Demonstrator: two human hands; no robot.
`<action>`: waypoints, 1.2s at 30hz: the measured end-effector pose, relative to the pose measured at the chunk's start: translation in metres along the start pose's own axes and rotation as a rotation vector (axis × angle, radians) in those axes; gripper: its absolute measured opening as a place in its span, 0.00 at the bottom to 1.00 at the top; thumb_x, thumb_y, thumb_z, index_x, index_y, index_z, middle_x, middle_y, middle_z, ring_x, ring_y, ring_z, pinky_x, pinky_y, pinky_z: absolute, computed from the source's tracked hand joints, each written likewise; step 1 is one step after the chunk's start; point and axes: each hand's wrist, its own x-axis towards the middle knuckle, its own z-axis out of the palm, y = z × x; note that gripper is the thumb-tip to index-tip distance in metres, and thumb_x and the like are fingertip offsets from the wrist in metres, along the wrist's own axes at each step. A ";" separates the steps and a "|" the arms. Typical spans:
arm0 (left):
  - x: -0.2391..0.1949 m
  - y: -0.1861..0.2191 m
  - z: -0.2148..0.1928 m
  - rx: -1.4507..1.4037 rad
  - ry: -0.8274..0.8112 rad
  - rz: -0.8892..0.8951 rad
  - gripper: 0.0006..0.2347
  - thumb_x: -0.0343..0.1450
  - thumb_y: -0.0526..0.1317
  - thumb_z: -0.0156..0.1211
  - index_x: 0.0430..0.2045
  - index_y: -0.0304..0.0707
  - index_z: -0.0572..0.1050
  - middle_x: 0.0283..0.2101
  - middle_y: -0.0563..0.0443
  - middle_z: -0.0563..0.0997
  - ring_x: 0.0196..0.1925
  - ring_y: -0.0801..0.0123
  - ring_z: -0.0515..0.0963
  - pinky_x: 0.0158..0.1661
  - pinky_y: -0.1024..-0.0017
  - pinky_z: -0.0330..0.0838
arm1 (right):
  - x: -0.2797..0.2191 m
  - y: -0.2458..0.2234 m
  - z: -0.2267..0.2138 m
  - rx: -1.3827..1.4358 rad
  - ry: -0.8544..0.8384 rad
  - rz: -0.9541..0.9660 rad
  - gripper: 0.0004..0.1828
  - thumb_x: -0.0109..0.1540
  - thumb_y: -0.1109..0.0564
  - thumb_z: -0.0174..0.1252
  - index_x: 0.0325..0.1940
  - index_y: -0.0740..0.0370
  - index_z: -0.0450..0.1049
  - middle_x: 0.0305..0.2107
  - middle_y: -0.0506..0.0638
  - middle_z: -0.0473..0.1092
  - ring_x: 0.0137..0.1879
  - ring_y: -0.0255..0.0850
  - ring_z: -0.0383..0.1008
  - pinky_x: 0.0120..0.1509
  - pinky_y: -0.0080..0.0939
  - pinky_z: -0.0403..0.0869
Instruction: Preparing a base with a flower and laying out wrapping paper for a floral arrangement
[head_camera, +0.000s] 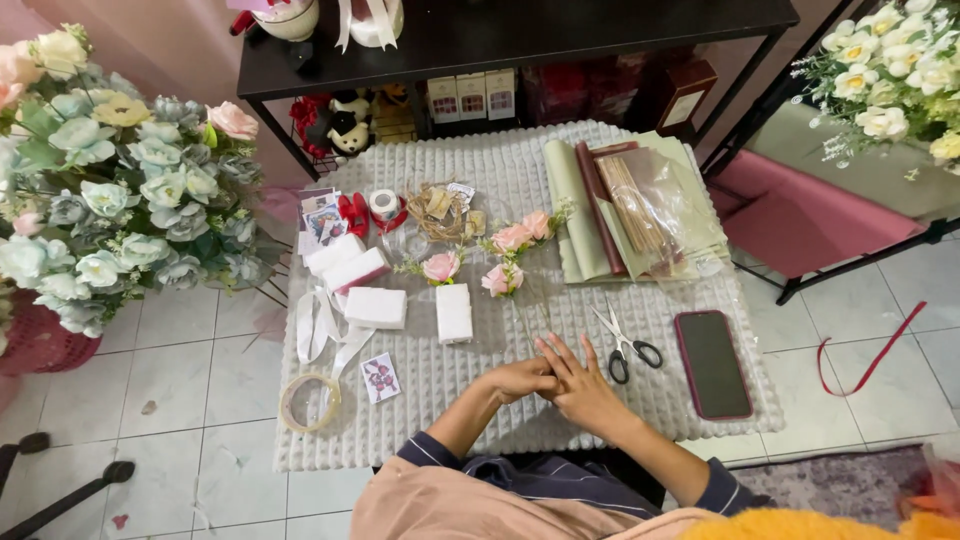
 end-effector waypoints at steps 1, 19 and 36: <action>0.001 -0.005 0.001 0.000 -0.001 -0.003 0.14 0.71 0.31 0.56 0.50 0.23 0.75 0.43 0.46 0.79 0.43 0.68 0.78 0.44 0.70 0.76 | -0.002 0.002 -0.002 0.001 0.000 0.003 0.16 0.49 0.51 0.64 0.41 0.48 0.77 0.73 0.64 0.51 0.78 0.66 0.46 0.69 0.87 0.46; 0.042 0.022 -0.018 0.041 0.540 0.113 0.08 0.73 0.36 0.51 0.43 0.41 0.76 0.40 0.52 0.83 0.38 0.76 0.80 0.37 0.80 0.73 | 0.025 0.291 0.095 0.147 -0.009 0.981 0.16 0.61 0.43 0.61 0.50 0.46 0.75 0.34 0.54 0.80 0.48 0.57 0.81 0.49 0.59 0.78; 0.127 0.119 -0.022 -0.485 0.511 0.227 0.41 0.77 0.64 0.52 0.73 0.32 0.40 0.71 0.20 0.49 0.71 0.28 0.56 0.59 0.25 0.54 | 0.031 0.225 -0.007 0.287 0.201 0.245 0.23 0.56 0.66 0.54 0.52 0.47 0.79 0.62 0.42 0.73 0.71 0.45 0.68 0.79 0.63 0.43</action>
